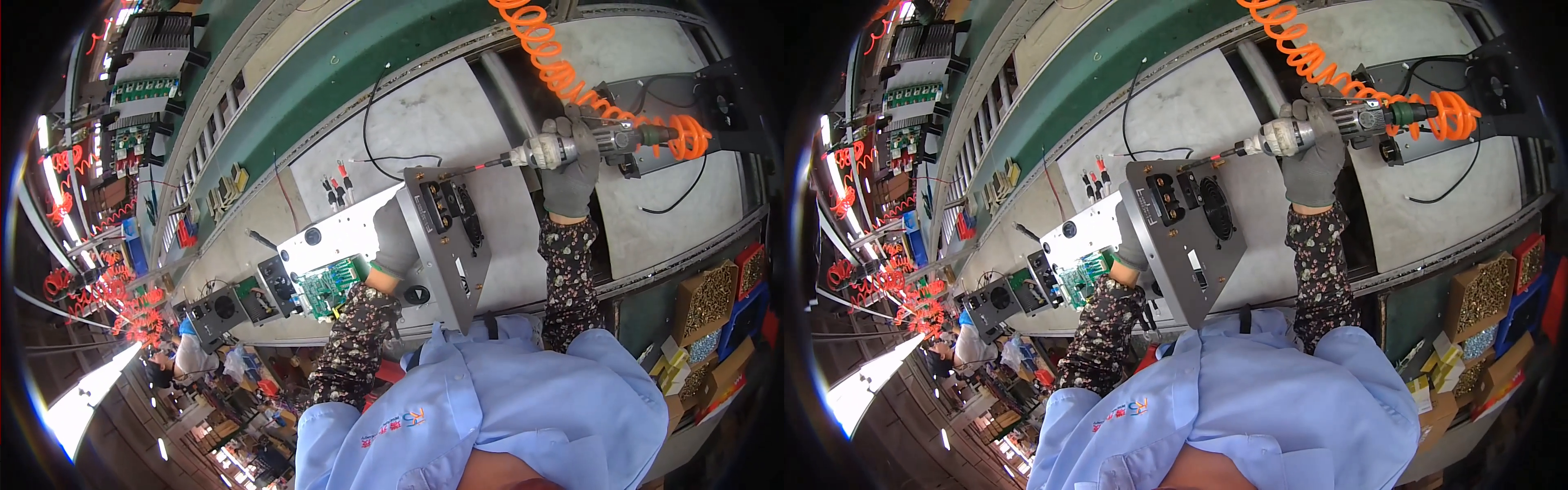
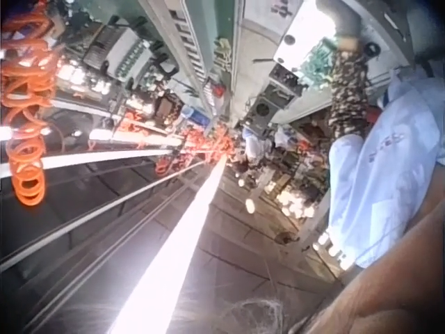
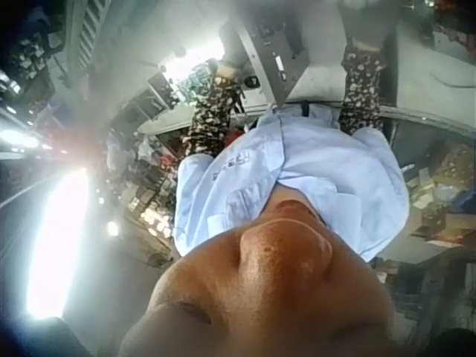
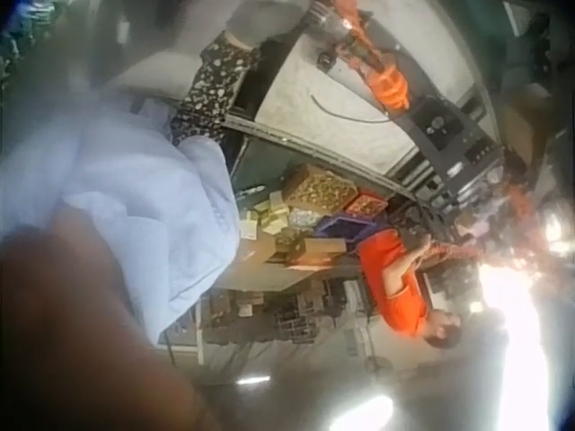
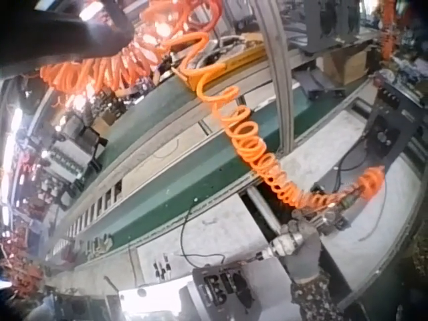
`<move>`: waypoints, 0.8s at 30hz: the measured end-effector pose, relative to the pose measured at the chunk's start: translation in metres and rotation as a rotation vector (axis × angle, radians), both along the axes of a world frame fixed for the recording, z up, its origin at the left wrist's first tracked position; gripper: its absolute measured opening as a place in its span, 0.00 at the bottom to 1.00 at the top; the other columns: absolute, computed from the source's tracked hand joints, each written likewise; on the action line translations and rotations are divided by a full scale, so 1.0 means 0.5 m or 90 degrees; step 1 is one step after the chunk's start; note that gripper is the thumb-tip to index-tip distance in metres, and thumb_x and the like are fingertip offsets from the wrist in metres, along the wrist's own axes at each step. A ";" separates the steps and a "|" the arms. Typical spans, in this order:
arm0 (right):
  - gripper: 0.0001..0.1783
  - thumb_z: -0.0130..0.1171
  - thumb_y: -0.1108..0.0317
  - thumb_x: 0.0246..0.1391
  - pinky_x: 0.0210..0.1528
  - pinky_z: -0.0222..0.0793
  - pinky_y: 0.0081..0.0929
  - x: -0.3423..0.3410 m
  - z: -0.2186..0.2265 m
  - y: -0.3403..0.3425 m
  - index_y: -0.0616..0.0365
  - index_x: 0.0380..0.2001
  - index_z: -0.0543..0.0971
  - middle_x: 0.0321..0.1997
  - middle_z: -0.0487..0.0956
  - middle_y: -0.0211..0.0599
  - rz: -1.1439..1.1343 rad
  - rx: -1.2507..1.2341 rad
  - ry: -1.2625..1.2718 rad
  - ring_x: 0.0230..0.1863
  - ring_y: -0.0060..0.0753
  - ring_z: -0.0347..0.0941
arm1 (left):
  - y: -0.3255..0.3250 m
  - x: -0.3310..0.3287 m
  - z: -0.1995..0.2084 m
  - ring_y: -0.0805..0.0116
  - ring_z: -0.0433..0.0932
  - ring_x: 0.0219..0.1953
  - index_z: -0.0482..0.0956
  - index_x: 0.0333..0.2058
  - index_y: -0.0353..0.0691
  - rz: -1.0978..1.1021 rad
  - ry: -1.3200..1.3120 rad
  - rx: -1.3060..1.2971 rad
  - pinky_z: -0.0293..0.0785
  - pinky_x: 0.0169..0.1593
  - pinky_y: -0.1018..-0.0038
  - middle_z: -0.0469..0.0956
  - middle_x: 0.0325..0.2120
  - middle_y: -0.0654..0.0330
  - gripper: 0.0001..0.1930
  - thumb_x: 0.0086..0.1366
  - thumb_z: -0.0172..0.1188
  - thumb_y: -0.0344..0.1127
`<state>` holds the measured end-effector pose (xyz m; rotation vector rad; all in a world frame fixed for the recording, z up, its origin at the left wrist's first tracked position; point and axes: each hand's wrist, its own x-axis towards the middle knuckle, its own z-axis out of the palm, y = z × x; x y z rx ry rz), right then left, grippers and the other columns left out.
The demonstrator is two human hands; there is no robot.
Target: The person assembles an electronic device by screwing a PCB into a metal chassis with a pneumatic screwdriver, then connecting wires and electronic components with pliers.
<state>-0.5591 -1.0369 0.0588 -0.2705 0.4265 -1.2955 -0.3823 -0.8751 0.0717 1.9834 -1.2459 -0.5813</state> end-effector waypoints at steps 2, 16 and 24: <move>0.16 0.49 0.68 0.48 0.33 0.60 0.22 0.003 0.024 0.001 0.60 0.41 0.64 0.26 0.62 0.27 0.002 -0.025 0.002 0.30 0.22 0.59 | 0.004 0.005 -0.011 0.62 0.73 0.18 0.74 0.27 0.41 -0.001 0.007 0.005 0.68 0.21 0.72 0.73 0.17 0.60 0.11 0.44 0.58 0.39; 0.16 0.47 0.72 0.46 0.36 0.60 0.25 0.003 0.055 0.017 0.54 0.41 0.61 0.30 0.61 0.28 -0.107 -0.135 0.107 0.29 0.24 0.57 | -0.015 -0.001 0.039 0.61 0.73 0.17 0.72 0.38 0.38 -0.092 -0.127 0.008 0.68 0.20 0.72 0.74 0.18 0.58 0.19 0.45 0.58 0.38; 0.17 0.50 0.74 0.45 0.37 0.64 0.33 0.013 0.044 0.003 0.63 0.42 0.66 0.31 0.68 0.39 -0.062 -0.203 0.025 0.24 0.25 0.62 | 0.004 0.006 -0.002 0.61 0.73 0.18 0.72 0.38 0.38 -0.021 0.036 0.066 0.68 0.21 0.72 0.74 0.20 0.58 0.19 0.44 0.58 0.37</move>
